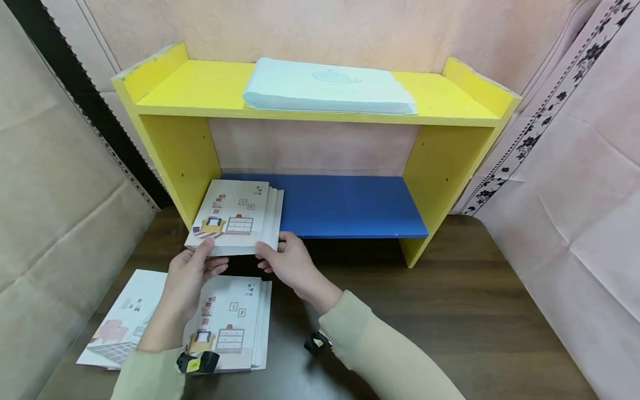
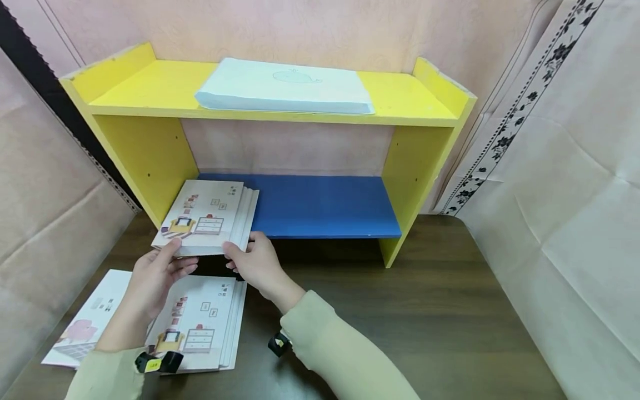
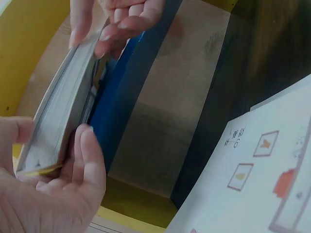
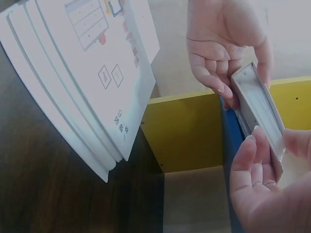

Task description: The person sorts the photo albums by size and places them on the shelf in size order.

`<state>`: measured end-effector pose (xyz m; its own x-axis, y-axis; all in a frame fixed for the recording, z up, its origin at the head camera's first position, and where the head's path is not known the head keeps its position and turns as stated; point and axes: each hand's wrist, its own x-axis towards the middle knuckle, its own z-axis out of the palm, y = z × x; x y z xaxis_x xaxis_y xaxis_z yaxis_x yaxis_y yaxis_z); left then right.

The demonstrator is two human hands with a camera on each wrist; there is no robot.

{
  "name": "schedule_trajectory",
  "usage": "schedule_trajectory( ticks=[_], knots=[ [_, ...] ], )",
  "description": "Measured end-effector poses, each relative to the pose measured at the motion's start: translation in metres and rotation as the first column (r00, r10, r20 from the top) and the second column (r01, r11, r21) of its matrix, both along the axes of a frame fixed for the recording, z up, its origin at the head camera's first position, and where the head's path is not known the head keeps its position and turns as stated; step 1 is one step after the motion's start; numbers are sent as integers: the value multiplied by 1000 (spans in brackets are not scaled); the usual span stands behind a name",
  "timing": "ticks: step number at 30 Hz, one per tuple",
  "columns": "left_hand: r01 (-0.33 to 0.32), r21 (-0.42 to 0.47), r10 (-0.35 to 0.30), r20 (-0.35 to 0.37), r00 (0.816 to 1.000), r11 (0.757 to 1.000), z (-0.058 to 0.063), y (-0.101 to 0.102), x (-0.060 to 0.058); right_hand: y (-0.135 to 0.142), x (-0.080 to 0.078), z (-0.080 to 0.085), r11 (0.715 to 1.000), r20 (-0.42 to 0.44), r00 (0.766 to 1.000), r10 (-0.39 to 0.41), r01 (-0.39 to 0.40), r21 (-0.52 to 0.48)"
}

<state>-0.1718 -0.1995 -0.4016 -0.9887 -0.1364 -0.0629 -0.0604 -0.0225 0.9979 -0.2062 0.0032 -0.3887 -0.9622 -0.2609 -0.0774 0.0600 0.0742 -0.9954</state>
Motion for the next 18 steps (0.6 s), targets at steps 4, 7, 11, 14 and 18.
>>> schedule_trajectory(
  ticks=[4,7,11,14,18],
  knots=[
    [-71,-74,74,42,996,995,2,1,-7,-4,-6,1,999,-28,999,-21,22,42],
    [-87,-111,96,77,992,990,2,1,-13,-2,-10,1,993,-62,997,-43,49,104],
    [-112,-116,125,117,985,987,2,-1,-19,-2,-15,1,966,-111,991,-70,95,239],
    [-132,-128,150,142,979,983,2,-2,-22,-1,-17,0,933,-161,984,-73,124,337],
    [-158,-149,179,146,973,976,0,-1,-28,-1,-21,-3,869,-274,960,-58,184,459]
  ],
)
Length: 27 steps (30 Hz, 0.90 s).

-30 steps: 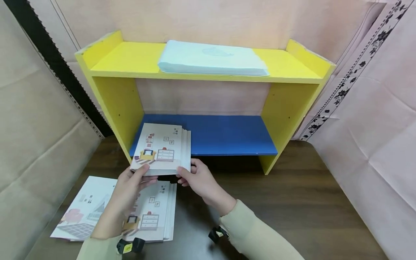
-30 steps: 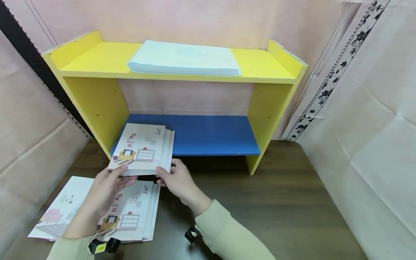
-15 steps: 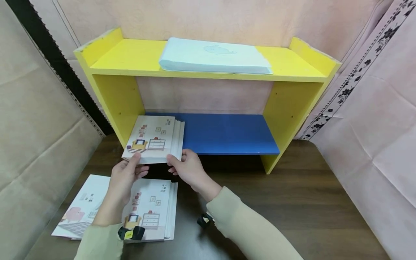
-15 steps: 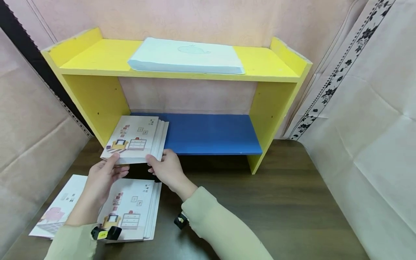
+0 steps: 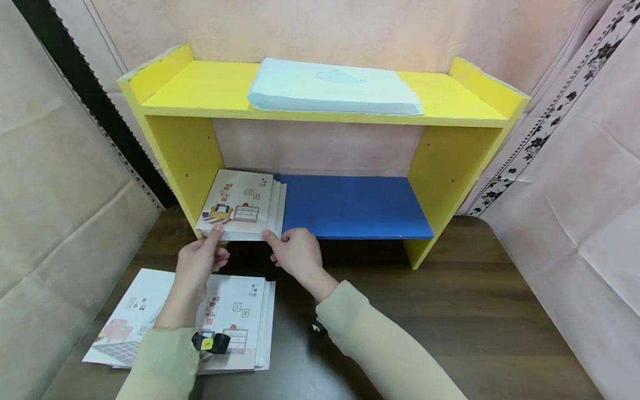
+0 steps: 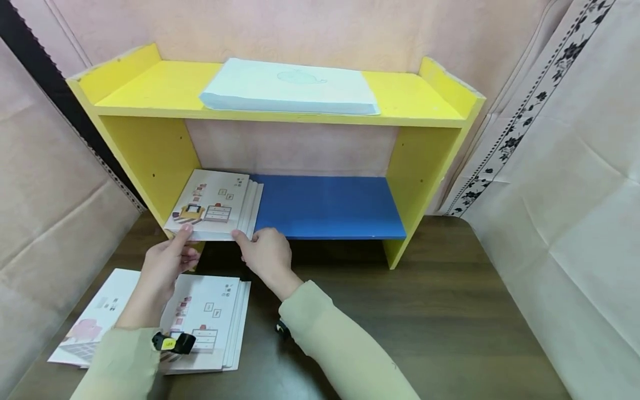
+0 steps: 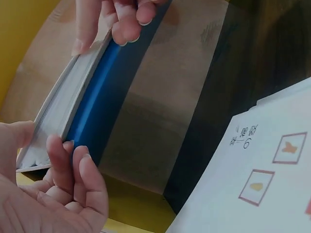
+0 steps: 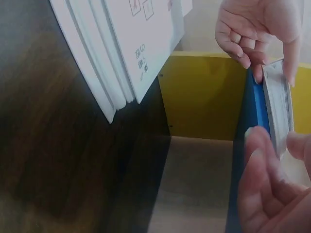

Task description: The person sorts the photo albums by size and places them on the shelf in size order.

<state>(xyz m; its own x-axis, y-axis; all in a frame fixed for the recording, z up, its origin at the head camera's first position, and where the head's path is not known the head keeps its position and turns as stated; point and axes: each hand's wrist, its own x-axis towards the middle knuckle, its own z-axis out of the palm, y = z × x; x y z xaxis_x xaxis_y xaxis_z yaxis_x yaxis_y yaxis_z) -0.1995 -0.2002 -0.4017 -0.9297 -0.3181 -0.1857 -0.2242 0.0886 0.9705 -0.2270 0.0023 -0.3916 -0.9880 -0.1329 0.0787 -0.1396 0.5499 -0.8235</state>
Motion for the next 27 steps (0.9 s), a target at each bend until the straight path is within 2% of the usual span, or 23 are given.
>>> schedule_trajectory(
  ticks=[5,8,11,15,19,23,27],
  knots=[
    [-28,-30,28,-3,1000,999,0,5,-9,0,-4,0,983,-158,986,-56,82,163],
    [-48,-43,48,14,999,998,0,6,-12,-1,-4,0,980,-191,980,-53,88,178],
    [-59,-27,59,26,998,998,1,6,-11,0,-1,-4,984,-195,981,-14,48,174],
    [-59,-14,59,7,998,998,0,9,-6,4,7,-10,989,-152,988,27,-5,145],
    [-35,-48,32,-63,998,998,-3,16,3,11,19,-16,994,-68,997,28,-20,111],
    [-5,-152,-15,-127,992,988,-9,20,14,17,31,-21,996,8,999,47,-48,75],
    [70,-290,-115,-139,984,954,-15,22,26,23,40,-29,998,71,996,62,-62,3]
  ],
)
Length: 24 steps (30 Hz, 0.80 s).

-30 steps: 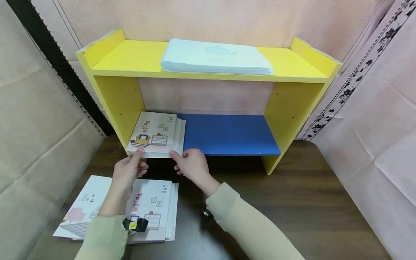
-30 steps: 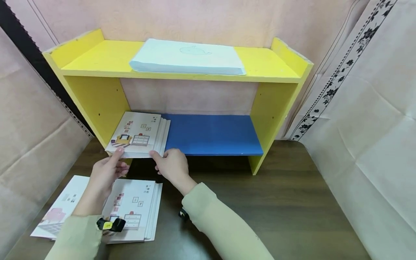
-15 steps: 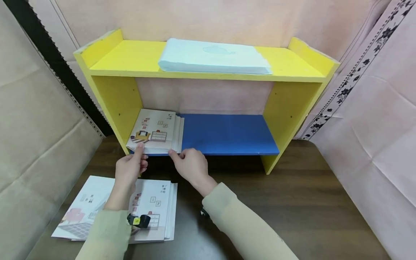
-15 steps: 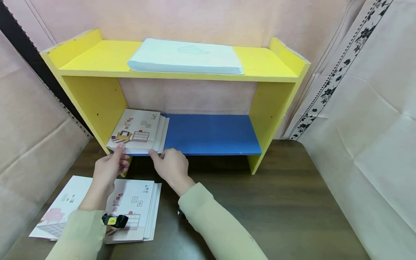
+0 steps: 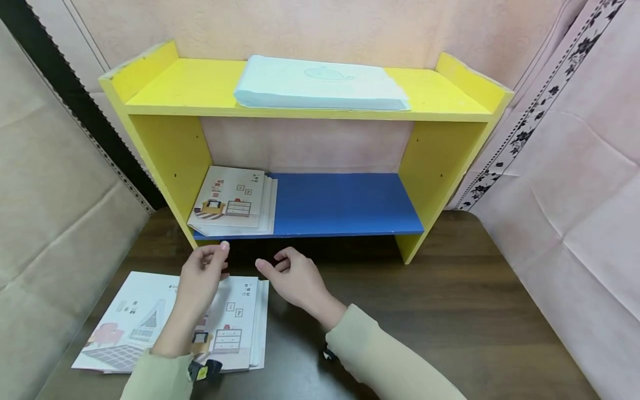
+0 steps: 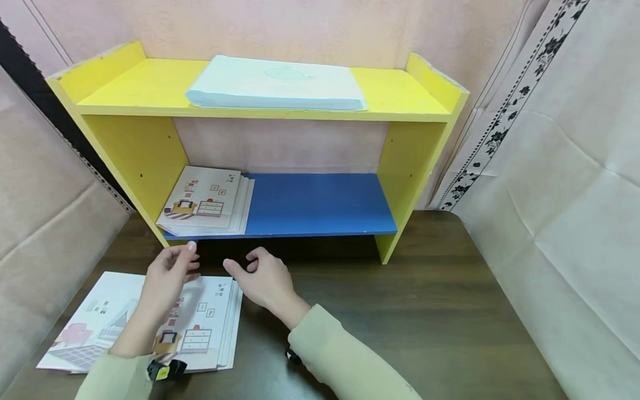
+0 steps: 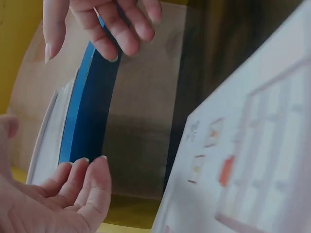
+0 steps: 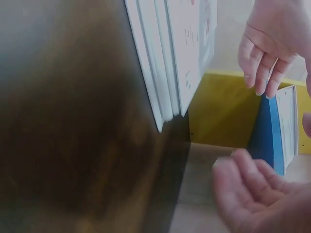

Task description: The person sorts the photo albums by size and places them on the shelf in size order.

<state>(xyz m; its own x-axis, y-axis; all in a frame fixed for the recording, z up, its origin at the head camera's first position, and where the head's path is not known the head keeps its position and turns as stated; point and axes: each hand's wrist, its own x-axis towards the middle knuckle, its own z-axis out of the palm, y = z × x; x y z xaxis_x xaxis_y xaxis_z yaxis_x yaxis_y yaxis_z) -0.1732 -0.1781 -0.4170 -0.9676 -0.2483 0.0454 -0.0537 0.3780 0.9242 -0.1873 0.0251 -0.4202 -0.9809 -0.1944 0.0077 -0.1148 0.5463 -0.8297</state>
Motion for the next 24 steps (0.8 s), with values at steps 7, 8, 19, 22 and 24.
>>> schedule_trajectory(
  ticks=[7,8,19,22,24],
  knots=[
    [119,-239,-105,70,992,964,-11,-6,23,3,14,-9,997,152,988,0,12,-76],
    [126,-266,-107,84,991,956,-12,-6,26,3,16,-11,996,170,985,1,13,-84],
    [134,-371,-100,108,989,919,-27,-17,45,1,33,-28,994,268,963,28,1,-108],
    [111,-428,-92,66,994,897,-29,-19,49,0,37,-30,996,285,958,34,-8,-90],
    [93,-474,-88,34,996,875,-31,-22,51,-1,39,-32,997,290,956,37,-14,-82]
  ],
)
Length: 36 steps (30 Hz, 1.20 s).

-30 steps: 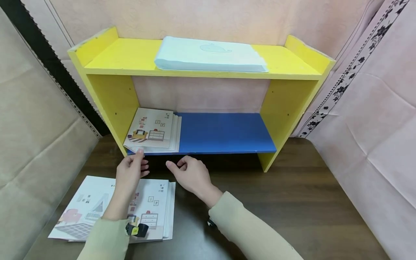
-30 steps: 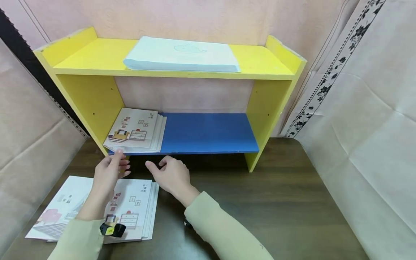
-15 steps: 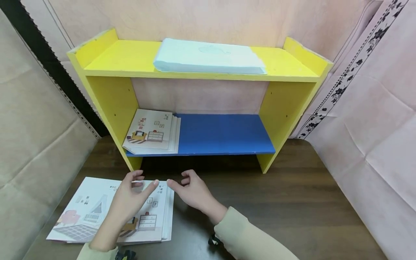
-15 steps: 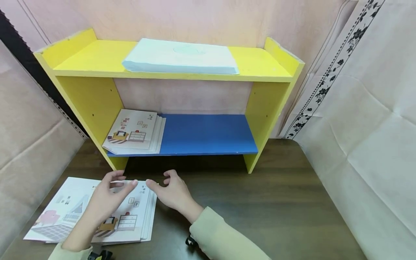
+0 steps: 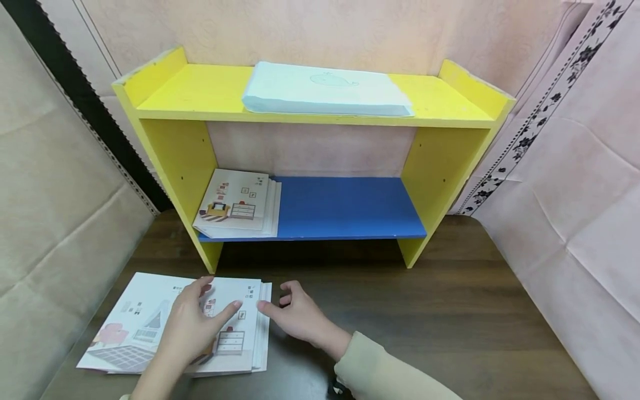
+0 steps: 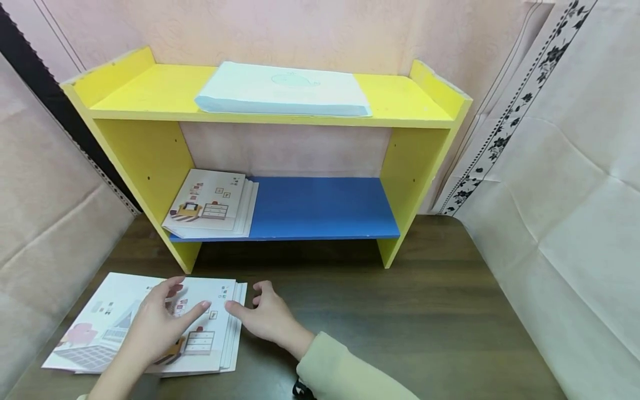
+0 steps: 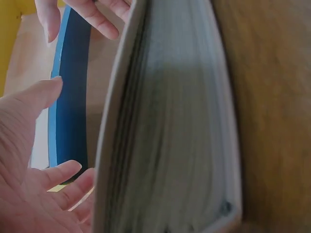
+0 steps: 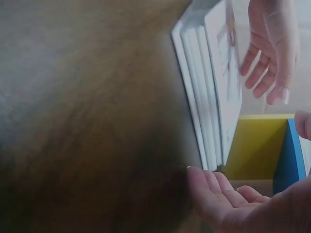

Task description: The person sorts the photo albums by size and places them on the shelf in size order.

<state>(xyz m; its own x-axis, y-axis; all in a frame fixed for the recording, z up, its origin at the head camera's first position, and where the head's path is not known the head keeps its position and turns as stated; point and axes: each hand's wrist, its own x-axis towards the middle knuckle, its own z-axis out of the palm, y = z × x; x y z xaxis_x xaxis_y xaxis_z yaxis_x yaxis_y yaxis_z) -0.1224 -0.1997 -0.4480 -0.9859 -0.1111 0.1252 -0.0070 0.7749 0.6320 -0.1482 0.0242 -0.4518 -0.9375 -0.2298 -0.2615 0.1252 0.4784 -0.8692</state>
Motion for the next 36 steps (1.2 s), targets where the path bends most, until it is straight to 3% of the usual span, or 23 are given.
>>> schedule_trajectory(
  ticks=[6,18,24,31,36],
  knots=[
    [-36,-55,35,-18,999,998,-7,-5,1,-2,6,-4,999,25,1000,11,-9,-50],
    [-67,-39,72,136,988,997,-20,-8,2,-5,7,-11,996,74,997,-5,12,-86],
    [-74,-34,79,177,981,997,-25,-7,2,-6,7,-11,996,84,997,-2,9,-84],
    [-56,-33,62,212,975,998,-26,-6,3,-10,9,-11,996,84,996,7,1,-95],
    [-62,-32,68,234,970,998,-23,-5,3,-12,8,-11,983,164,986,-28,57,-174]
  ],
)
